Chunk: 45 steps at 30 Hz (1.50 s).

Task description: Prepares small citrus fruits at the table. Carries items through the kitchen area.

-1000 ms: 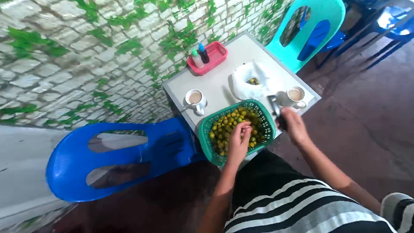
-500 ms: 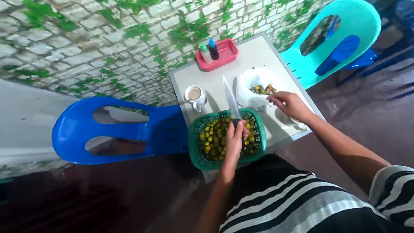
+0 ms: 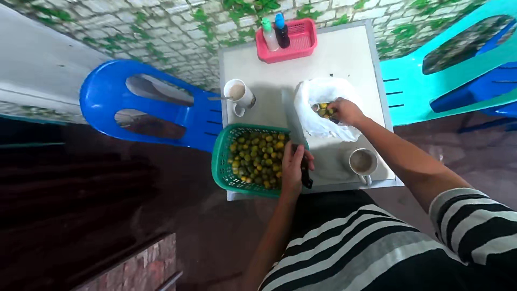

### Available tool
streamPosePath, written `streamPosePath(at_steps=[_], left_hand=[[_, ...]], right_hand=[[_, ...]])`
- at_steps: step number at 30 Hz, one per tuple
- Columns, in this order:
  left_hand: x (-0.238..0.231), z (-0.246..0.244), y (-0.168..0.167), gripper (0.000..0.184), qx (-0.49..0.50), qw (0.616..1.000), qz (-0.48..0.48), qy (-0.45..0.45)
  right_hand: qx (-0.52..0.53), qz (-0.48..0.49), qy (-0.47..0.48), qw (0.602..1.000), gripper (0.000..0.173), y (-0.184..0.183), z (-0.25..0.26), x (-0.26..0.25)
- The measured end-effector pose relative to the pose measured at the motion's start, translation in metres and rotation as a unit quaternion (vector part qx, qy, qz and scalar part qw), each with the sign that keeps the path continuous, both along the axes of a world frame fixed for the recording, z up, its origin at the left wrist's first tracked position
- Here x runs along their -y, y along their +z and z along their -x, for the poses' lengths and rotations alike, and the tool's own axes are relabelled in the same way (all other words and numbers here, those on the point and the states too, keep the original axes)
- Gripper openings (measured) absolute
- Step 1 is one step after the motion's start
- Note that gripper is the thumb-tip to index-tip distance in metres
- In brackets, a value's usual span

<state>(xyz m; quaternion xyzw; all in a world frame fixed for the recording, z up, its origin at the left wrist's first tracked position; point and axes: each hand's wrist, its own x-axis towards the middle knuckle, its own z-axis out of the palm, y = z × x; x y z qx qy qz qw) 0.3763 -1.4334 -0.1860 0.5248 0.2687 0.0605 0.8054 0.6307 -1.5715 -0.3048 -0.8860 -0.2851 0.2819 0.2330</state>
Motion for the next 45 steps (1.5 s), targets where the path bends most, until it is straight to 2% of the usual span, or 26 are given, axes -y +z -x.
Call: streamPosePath(at_steps=[2,6,10,12,15,18,20,22,25,27,31,34,38,40,45], left_hand=[[0.008,-0.006,0.001,0.027,0.018,1.0,-0.012,-0.003],[0.02,-0.017,0.006,0.018,0.047,0.996,-0.073,-0.001],[0.03,-0.034,0.016,0.023,0.042,0.988,-0.148,0.003],[0.034,-0.046,0.018,0.028,0.046,0.976,-0.215,-0.01],[0.037,-0.063,0.022,0.033,0.023,0.926,-0.369,-0.07],[0.042,-0.074,0.022,0.038,0.03,0.871,-0.47,-0.138],[0.045,-0.079,0.025,0.039,0.04,0.86,-0.481,-0.169],[0.045,-0.08,0.03,0.04,0.021,0.864,-0.46,-0.203],[0.037,-0.084,0.041,0.043,-0.051,0.872,-0.397,-0.281],[0.031,-0.09,0.044,0.042,-0.092,0.862,-0.392,-0.306],[0.025,-0.097,0.041,0.042,-0.126,0.858,-0.42,-0.267],[0.031,-0.099,0.042,0.04,-0.104,0.858,-0.435,-0.251],[0.045,-0.1,0.04,0.041,-0.085,0.814,-0.514,-0.256],[0.05,-0.1,0.032,0.045,-0.065,0.802,-0.544,-0.238],[0.049,-0.103,0.014,0.05,-0.037,0.827,-0.525,-0.199]], right_hand=[[-0.008,-0.058,-0.024,0.998,0.031,0.0,0.001,0.007],[-0.092,-0.221,-0.112,0.964,0.034,0.052,0.019,0.024],[-0.187,-0.408,-0.159,0.879,0.036,0.085,0.049,0.045],[-0.239,-0.462,-0.188,0.833,0.039,0.098,0.064,0.051],[-0.287,-0.513,-0.211,0.781,0.039,0.11,0.08,0.055],[-0.307,-0.54,-0.227,0.75,0.037,0.116,0.092,0.054],[-0.3,-0.551,-0.236,0.742,0.031,0.117,0.096,0.053],[-0.293,-0.561,-0.238,0.736,0.027,0.115,0.097,0.055],[-0.273,-0.536,-0.211,0.771,0.028,0.113,0.098,0.066],[-0.271,-0.523,-0.195,0.784,0.029,0.114,0.096,0.072],[-0.292,-0.536,-0.194,0.768,0.029,0.108,0.09,0.076],[-0.317,-0.535,-0.244,0.745,0.026,0.105,0.089,0.073],[-0.347,-0.552,-0.314,0.691,0.022,0.106,0.091,0.065],[-0.354,-0.551,-0.32,0.685,0.025,0.108,0.092,0.063],[-0.37,-0.556,-0.357,0.653,0.023,0.103,0.091,0.059]])
